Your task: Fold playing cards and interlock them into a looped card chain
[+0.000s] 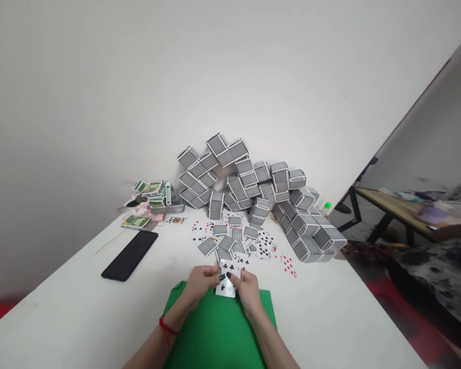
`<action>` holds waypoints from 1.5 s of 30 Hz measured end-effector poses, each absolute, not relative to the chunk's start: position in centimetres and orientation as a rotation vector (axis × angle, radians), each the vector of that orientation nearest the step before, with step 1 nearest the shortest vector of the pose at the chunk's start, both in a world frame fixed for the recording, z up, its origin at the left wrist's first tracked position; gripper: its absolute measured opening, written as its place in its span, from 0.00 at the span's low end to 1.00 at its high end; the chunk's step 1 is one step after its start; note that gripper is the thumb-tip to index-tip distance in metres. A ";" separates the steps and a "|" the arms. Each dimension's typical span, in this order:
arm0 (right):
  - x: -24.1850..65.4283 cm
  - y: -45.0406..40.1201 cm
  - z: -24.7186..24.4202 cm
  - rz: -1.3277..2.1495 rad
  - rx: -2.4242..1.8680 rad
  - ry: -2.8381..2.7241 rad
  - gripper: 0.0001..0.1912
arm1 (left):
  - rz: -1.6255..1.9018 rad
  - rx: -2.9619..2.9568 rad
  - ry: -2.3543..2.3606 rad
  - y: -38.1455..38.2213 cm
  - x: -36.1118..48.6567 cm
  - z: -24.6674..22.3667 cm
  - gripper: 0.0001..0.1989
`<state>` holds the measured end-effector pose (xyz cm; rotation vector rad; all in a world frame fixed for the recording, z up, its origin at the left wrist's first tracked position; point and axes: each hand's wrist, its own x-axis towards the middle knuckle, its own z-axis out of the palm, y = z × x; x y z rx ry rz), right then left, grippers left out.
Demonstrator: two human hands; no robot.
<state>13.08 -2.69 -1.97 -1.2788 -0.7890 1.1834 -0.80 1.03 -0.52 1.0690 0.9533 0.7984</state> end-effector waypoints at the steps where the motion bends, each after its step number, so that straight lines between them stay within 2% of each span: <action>1: 13.1 -2.7 -1.8 1.199 -1.268 -0.777 0.17 | 0.814 1.076 0.981 1.0 -0.7 -0.4 0.16; 12: 13.6 -2.8 -1.3 1.248 -1.207 -0.711 0.17 | 0.765 0.892 0.778 0.4 -0.6 0.8 0.16; 22: 13.0 -3.0 -0.7 1.216 -1.249 -0.756 0.19 | 0.804 0.914 0.955 0.9 -0.6 0.4 0.14; 30: 12.5 -2.7 -1.7 1.141 -1.315 -0.749 0.20 | 1.070 1.507 1.237 -0.1 0.8 -0.6 0.10; 33: 12.6 -2.8 -1.4 1.151 -1.329 -0.761 0.19 | 1.039 1.702 1.251 -0.6 1.1 -0.7 0.07; 42: 13.3 -3.3 1.0 1.402 -1.083 -0.957 0.18 | 1.124 1.722 1.269 0.0 0.3 0.1 0.08; 45: 13.6 -3.1 0.5 1.326 -1.135 -1.073 0.16 | 1.089 1.778 1.268 -0.1 0.0 0.2 0.08</action>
